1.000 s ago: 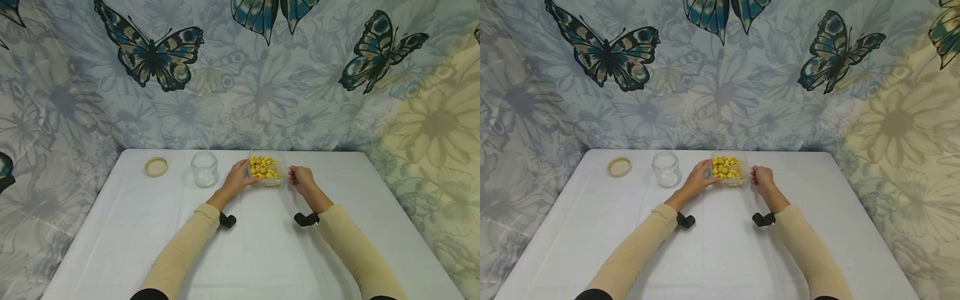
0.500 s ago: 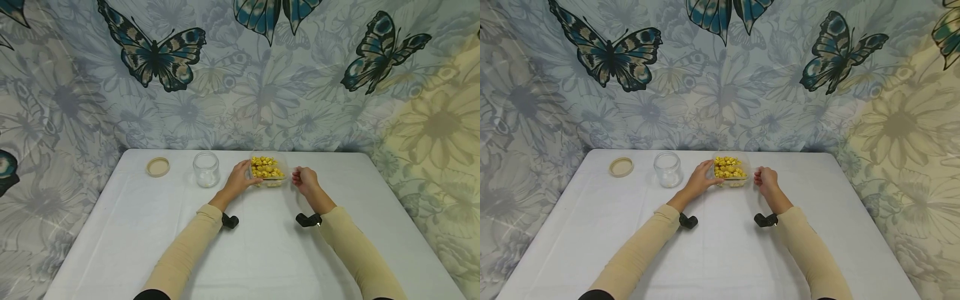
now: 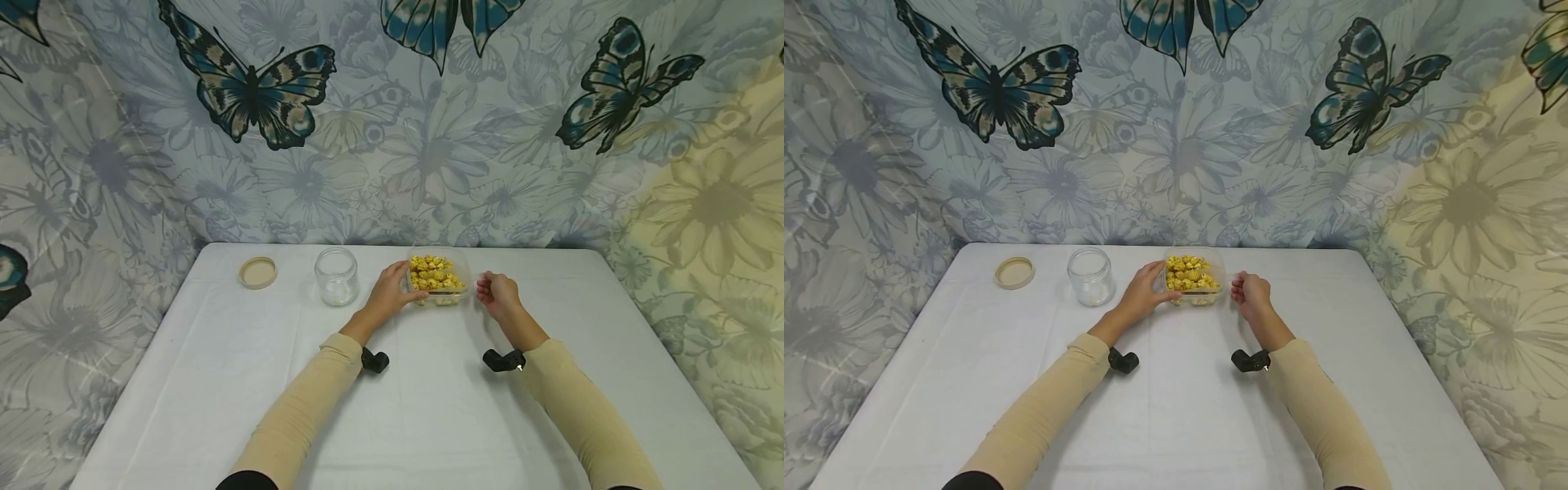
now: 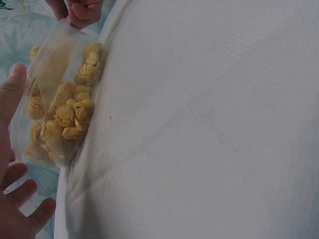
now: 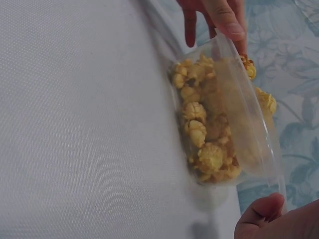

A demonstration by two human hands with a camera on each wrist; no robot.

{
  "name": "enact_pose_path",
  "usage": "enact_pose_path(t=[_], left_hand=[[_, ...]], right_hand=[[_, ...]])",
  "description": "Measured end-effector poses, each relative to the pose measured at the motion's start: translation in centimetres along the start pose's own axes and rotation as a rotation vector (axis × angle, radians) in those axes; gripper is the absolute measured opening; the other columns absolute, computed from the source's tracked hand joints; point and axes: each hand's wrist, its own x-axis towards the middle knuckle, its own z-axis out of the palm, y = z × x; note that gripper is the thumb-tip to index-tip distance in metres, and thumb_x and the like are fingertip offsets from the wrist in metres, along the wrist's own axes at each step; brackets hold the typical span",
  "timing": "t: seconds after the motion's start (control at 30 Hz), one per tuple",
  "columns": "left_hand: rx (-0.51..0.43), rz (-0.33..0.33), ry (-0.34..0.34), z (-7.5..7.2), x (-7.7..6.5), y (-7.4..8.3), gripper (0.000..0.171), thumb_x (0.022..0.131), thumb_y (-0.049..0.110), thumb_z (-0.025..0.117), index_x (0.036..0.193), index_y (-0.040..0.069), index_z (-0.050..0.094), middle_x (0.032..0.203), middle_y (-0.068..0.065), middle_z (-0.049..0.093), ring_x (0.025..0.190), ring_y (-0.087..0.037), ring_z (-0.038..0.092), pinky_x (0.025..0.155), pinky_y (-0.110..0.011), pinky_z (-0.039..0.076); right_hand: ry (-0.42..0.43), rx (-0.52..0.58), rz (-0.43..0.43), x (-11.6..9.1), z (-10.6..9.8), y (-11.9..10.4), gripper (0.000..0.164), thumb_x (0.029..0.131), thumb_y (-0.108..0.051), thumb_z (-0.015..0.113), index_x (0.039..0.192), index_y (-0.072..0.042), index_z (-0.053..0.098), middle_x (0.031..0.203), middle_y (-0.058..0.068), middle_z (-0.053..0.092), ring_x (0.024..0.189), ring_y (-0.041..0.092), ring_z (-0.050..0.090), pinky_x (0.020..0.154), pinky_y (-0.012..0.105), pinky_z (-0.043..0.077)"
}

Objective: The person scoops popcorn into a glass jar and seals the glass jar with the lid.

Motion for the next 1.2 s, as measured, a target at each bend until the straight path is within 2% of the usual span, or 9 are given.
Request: enact_pose_path(t=[0.53,1.0,1.2], left_hand=[[0.002,-0.001,-0.010,-0.10,-0.07,0.25,0.091,0.084,0.052,0.070,0.154,0.011,0.029,0.157,-0.012,0.032,0.145,-0.033,0.030,0.117,-0.050,0.031],[-0.030,-0.036,-0.034,-0.10,-0.09,0.16,0.091,0.084,0.050,0.072,0.155,0.014,0.028,0.158,-0.010,0.031,0.146,-0.033,0.029,0.117,-0.050,0.031],[-0.042,-0.017,-0.029,-0.30,-0.18,-0.07,0.092,0.083,0.052,0.072,0.154,0.014,0.029,0.157,-0.010,0.032,0.145,-0.033,0.030,0.117,-0.050,0.032]], right_hand=[[0.004,0.045,0.017,-0.09,-0.07,-0.18,0.015,0.106,-0.017,0.037,0.101,-0.008,0.048,0.063,-0.002,0.056,0.059,0.008,0.051,0.053,0.018,0.045],[-0.043,0.103,0.009,-0.31,-0.34,-0.39,0.014,0.106,-0.017,0.036,0.104,-0.007,0.046,0.064,-0.001,0.054,0.059,0.008,0.050,0.054,0.018,0.044],[-0.054,0.123,0.010,-0.37,-0.32,-0.53,0.013,0.106,-0.017,0.036,0.106,-0.009,0.045,0.065,-0.001,0.054,0.059,0.008,0.050,0.054,0.017,0.044]])
